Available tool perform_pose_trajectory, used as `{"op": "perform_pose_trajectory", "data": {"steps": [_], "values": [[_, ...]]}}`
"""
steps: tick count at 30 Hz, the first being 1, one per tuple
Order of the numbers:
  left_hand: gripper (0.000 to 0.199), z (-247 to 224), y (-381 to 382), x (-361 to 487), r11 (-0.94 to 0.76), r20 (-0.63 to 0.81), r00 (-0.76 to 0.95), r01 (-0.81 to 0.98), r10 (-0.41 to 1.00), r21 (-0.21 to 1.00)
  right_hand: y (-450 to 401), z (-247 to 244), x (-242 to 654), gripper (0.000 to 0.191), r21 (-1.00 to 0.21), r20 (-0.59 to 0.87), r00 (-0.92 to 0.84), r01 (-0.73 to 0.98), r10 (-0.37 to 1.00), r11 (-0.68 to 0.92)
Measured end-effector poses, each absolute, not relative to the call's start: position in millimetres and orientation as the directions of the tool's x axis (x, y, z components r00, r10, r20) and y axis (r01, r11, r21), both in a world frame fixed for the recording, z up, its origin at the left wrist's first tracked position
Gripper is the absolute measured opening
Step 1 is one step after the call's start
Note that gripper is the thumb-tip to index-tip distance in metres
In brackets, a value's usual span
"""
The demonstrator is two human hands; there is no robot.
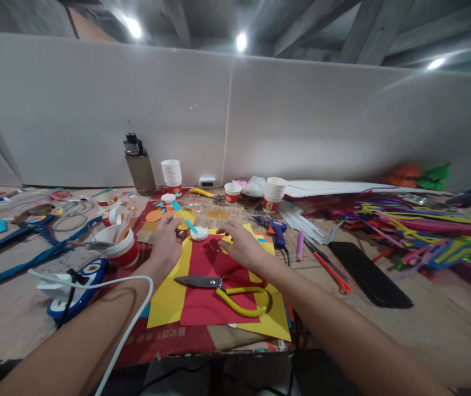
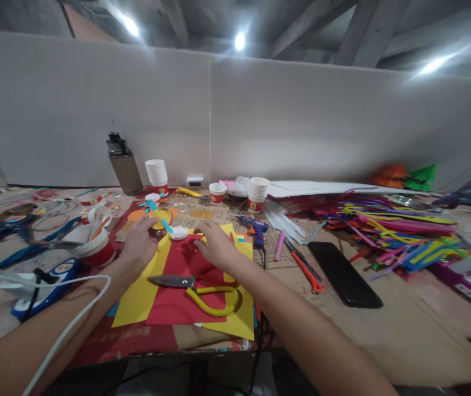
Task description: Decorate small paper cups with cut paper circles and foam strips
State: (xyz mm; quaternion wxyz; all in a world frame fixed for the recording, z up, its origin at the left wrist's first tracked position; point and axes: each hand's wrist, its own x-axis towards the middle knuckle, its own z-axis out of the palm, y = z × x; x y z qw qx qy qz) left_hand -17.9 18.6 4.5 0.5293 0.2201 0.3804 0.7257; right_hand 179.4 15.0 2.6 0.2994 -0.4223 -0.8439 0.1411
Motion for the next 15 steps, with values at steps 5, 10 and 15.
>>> {"op": "perform_pose_trajectory", "data": {"steps": [5,10,15], "values": [[0.033,2,19,-19,-0.098,-0.085,-0.269,-0.603,0.959,0.791,5,17,175,0.021,-0.442,0.319,-0.528,0.652,0.787,0.616],[0.029,0,15,-14,-0.024,-0.059,-0.119,-0.595,0.991,0.803,6,27,188,0.008,-0.502,0.362,-0.406,0.673,0.839,0.543],[0.028,0,9,-8,-0.023,0.010,-0.029,-0.515,1.000,0.857,13,24,190,0.008,-0.659,0.381,-0.250,0.602,0.890,0.451]]}}
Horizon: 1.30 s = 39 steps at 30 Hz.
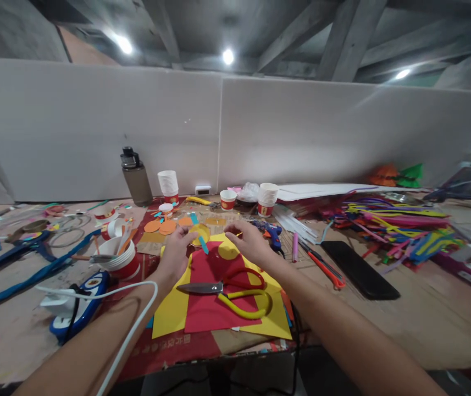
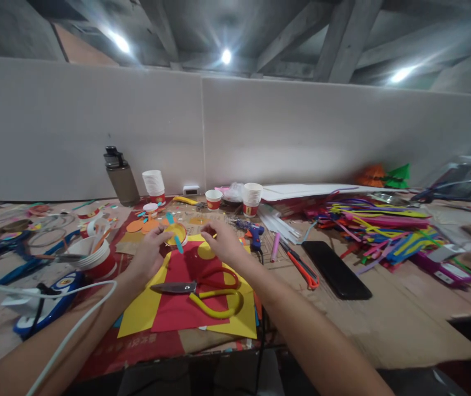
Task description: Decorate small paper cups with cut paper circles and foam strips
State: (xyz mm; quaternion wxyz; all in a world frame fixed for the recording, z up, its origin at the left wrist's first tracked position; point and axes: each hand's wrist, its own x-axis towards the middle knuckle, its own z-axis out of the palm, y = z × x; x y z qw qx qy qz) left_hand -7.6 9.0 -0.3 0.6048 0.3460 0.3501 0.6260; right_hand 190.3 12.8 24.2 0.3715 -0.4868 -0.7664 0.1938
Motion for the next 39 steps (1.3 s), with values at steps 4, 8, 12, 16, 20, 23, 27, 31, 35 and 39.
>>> {"op": "perform_pose_trajectory", "data": {"steps": [4,8,12,16,20,23,27,31,35,39], "values": [[0.031,0,6,-4,-0.058,0.061,-0.008,-0.455,0.998,0.889,10,9,194,0.011,-0.714,0.387,-0.211,0.548,0.898,0.437],[0.029,-2,5,-4,-0.047,0.070,0.031,-0.468,0.997,0.883,5,1,198,0.009,-0.705,0.330,-0.258,0.573,0.908,0.419],[0.025,-4,8,-8,0.000,0.002,0.002,-0.569,1.000,0.822,-3,6,194,0.008,-0.679,0.307,-0.316,0.588,0.898,0.440],[0.023,-4,13,-11,0.007,-0.077,-0.088,-0.609,0.993,0.793,-10,10,191,0.008,-0.652,0.301,-0.396,0.579,0.867,0.490],[0.026,-3,18,-17,-0.026,-0.110,-0.170,-0.644,0.979,0.764,-11,7,192,0.008,-0.601,0.318,-0.428,0.599,0.846,0.529],[0.025,-3,22,-21,-0.042,-0.111,-0.197,-0.642,0.974,0.766,-7,6,195,0.008,-0.556,0.338,-0.417,0.635,0.844,0.537],[0.026,-3,23,-21,-0.012,-0.126,-0.179,-0.617,0.976,0.787,1,13,205,0.009,-0.553,0.408,-0.289,0.677,0.866,0.487],[0.027,1,20,-18,-0.026,-0.099,-0.176,-0.596,0.979,0.803,9,27,228,0.013,-0.633,0.389,-0.099,0.693,0.916,0.344],[0.027,3,15,-14,0.009,-0.051,-0.067,-0.508,0.996,0.861,14,36,261,0.022,-0.448,0.411,0.105,0.889,0.906,0.100],[0.027,3,8,-11,0.036,-0.034,0.012,-0.447,0.999,0.894,20,30,282,0.045,-0.206,0.186,0.279,0.949,0.942,-0.240]]}}
